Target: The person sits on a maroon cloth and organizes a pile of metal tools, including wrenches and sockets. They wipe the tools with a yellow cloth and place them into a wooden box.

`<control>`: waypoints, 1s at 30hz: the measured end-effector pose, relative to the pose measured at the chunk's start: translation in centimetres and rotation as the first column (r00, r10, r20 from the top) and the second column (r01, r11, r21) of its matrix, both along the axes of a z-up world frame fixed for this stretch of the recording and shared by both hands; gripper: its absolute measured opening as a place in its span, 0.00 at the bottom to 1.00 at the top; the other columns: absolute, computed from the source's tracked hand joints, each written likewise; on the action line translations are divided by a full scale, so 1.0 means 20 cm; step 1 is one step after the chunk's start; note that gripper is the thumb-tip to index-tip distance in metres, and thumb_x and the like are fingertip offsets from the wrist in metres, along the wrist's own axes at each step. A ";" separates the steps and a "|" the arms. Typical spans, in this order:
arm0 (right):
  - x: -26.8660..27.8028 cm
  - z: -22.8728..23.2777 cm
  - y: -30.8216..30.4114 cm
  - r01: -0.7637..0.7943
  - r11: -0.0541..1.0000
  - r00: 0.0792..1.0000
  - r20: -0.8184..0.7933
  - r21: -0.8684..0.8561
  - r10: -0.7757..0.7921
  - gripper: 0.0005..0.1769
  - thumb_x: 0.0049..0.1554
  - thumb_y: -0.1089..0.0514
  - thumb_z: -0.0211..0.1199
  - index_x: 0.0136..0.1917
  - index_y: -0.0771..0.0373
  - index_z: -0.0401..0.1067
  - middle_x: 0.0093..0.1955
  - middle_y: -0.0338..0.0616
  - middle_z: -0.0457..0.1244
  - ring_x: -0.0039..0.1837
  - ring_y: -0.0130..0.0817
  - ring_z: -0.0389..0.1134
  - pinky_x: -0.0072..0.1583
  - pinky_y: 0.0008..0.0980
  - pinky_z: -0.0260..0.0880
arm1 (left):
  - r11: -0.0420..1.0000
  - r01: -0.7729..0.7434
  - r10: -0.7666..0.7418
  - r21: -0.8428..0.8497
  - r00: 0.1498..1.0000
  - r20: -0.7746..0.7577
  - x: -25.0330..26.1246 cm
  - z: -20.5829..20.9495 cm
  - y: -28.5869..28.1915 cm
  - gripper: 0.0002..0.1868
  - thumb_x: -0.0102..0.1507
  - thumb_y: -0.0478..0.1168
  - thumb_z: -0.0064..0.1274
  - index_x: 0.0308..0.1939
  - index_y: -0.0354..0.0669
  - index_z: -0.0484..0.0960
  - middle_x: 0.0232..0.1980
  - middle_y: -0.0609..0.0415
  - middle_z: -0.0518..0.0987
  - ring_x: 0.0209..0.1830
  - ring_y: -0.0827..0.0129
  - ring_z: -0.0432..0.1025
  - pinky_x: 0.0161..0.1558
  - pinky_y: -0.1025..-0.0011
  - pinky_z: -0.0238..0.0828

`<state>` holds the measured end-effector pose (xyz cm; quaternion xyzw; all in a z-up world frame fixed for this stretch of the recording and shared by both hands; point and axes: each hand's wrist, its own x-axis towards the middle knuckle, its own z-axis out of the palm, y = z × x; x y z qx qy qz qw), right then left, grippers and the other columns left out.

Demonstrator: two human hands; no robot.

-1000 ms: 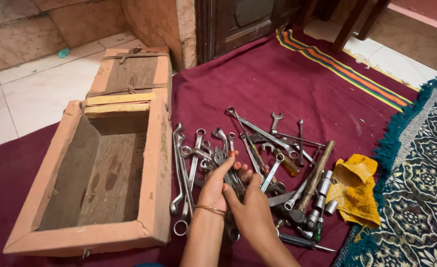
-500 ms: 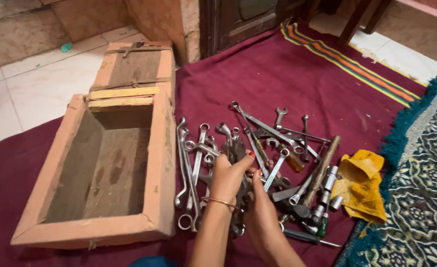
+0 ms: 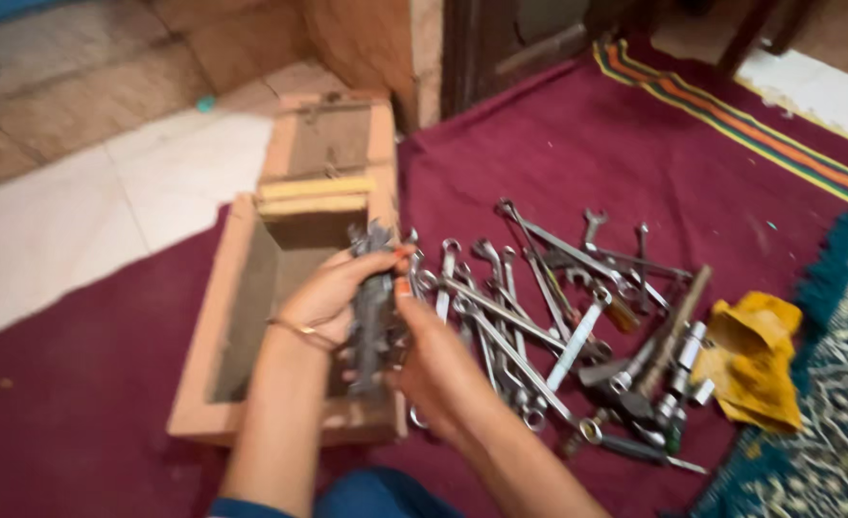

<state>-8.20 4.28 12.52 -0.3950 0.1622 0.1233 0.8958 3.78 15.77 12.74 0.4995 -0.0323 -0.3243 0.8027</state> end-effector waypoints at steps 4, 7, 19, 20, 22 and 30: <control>0.28 -0.02 0.19 -0.110 0.994 0.993 -0.040 -0.013 0.109 0.29 0.62 0.30 0.46 0.60 0.52 0.70 0.55 0.37 0.65 0.57 0.36 0.63 0.60 0.47 0.63 | 0.995 0.077 -0.065 0.065 0.982 -0.178 0.26 -0.06 0.40 0.15 0.62 0.37 0.55 0.52 0.39 0.84 0.30 0.57 0.79 0.27 0.72 0.74 0.30 0.73 0.76; 0.51 -0.23 0.28 -0.120 0.992 0.993 -0.010 0.049 0.121 0.33 0.63 0.27 0.46 0.56 0.56 0.72 0.53 0.40 0.63 0.56 0.36 0.62 0.59 0.44 0.62 | 0.989 0.039 -0.004 0.140 0.970 -0.242 0.49 -0.31 0.53 0.12 0.63 0.38 0.56 0.48 0.38 0.84 0.30 0.57 0.79 0.26 0.74 0.73 0.29 0.74 0.75; 0.97 -0.76 0.52 0.106 0.988 0.972 -0.223 0.110 -0.079 0.23 0.65 0.35 0.48 0.49 0.56 0.65 0.52 0.47 0.63 0.56 0.44 0.64 0.59 0.52 0.65 | 0.877 0.061 0.066 0.476 0.967 -0.245 1.05 -0.97 0.49 0.02 0.60 0.30 0.52 0.34 0.32 0.78 0.28 0.45 0.79 0.24 0.60 0.75 0.28 0.65 0.75; 0.97 -0.77 0.53 0.113 0.988 0.971 -0.220 0.101 -0.088 0.22 0.65 0.36 0.48 0.50 0.56 0.65 0.52 0.48 0.63 0.56 0.44 0.64 0.59 0.53 0.65 | 0.862 0.032 0.111 0.506 0.962 -0.249 1.07 -0.98 0.50 0.02 0.61 0.31 0.51 0.34 0.33 0.77 0.28 0.45 0.79 0.24 0.58 0.75 0.28 0.62 0.75; 0.94 -0.80 0.55 0.089 0.992 0.968 -0.241 0.088 -0.066 0.25 0.65 0.35 0.46 0.51 0.58 0.67 0.54 0.51 0.64 0.57 0.45 0.64 0.60 0.54 0.65 | 0.790 0.033 0.137 0.612 0.964 -0.229 1.06 -1.02 0.52 0.04 0.61 0.34 0.50 0.33 0.36 0.77 0.27 0.46 0.78 0.24 0.57 0.73 0.28 0.58 0.72; 0.95 -0.89 0.64 -0.081 0.992 0.985 -0.162 -0.102 0.064 0.23 0.66 0.42 0.48 0.59 0.60 0.72 0.55 0.47 0.67 0.60 0.41 0.65 0.62 0.50 0.64 | 0.351 -0.031 -0.029 0.936 0.999 0.044 1.09 -1.10 0.47 0.09 0.61 0.37 0.52 0.37 0.33 0.81 0.34 0.42 0.78 0.32 0.53 0.72 0.35 0.55 0.68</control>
